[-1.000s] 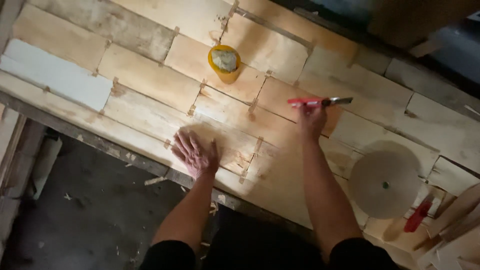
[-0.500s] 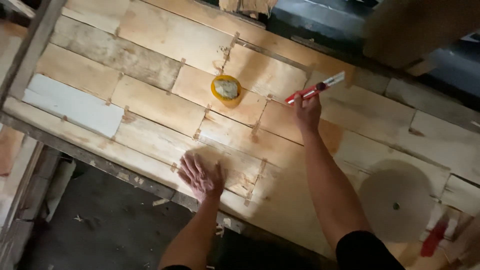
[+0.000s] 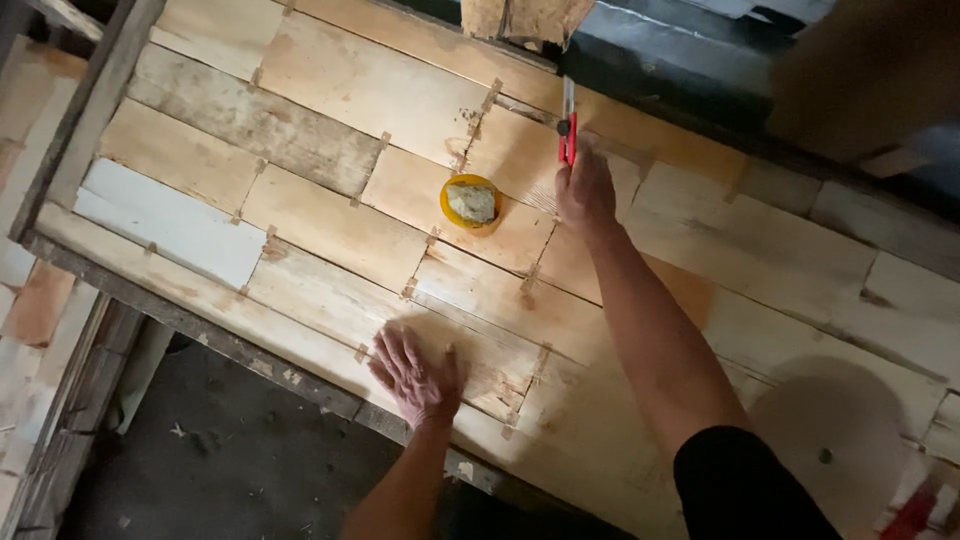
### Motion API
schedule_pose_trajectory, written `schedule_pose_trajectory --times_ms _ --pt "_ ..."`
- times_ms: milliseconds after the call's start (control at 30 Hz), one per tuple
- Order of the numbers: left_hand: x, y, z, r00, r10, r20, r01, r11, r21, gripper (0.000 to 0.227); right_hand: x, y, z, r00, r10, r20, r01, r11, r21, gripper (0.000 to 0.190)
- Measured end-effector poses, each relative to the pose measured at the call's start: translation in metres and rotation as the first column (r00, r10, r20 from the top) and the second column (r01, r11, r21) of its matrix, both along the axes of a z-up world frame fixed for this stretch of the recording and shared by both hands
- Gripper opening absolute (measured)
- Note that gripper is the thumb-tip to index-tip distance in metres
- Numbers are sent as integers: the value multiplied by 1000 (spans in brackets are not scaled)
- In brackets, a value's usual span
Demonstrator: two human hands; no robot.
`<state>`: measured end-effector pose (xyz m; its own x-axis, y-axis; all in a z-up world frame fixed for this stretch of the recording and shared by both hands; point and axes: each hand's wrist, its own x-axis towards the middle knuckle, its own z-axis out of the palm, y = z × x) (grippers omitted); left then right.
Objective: Apply glue and thin wooden strips to a wooden surface and trim them using a utility knife.
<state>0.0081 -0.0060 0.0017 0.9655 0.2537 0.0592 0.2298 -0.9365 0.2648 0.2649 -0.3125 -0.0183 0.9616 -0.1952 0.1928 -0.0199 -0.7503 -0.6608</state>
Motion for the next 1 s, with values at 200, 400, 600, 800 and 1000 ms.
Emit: schedule_pose_trajectory --times_ms 200,400,600,800,1000 --pt "0 0 0 998 22 -66 -22 1000 5 89 1 8 -19 1000 3 -15 -7 962 -273 64" --pt "5 -1 5 995 14 -97 -13 1000 19 93 -1 13 6 999 17 -30 -27 942 -336 59" --pt "2 1 -2 995 18 -96 -15 999 31 92 9 6 -25 984 8 177 78 875 -477 65" --pt "3 1 3 997 10 -73 -10 1000 4 90 12 3 -15 970 26 240 71 920 -385 52" --pt "3 2 2 997 14 -74 -14 1000 0 91 14 3 -2 985 21 173 47 924 -379 37"
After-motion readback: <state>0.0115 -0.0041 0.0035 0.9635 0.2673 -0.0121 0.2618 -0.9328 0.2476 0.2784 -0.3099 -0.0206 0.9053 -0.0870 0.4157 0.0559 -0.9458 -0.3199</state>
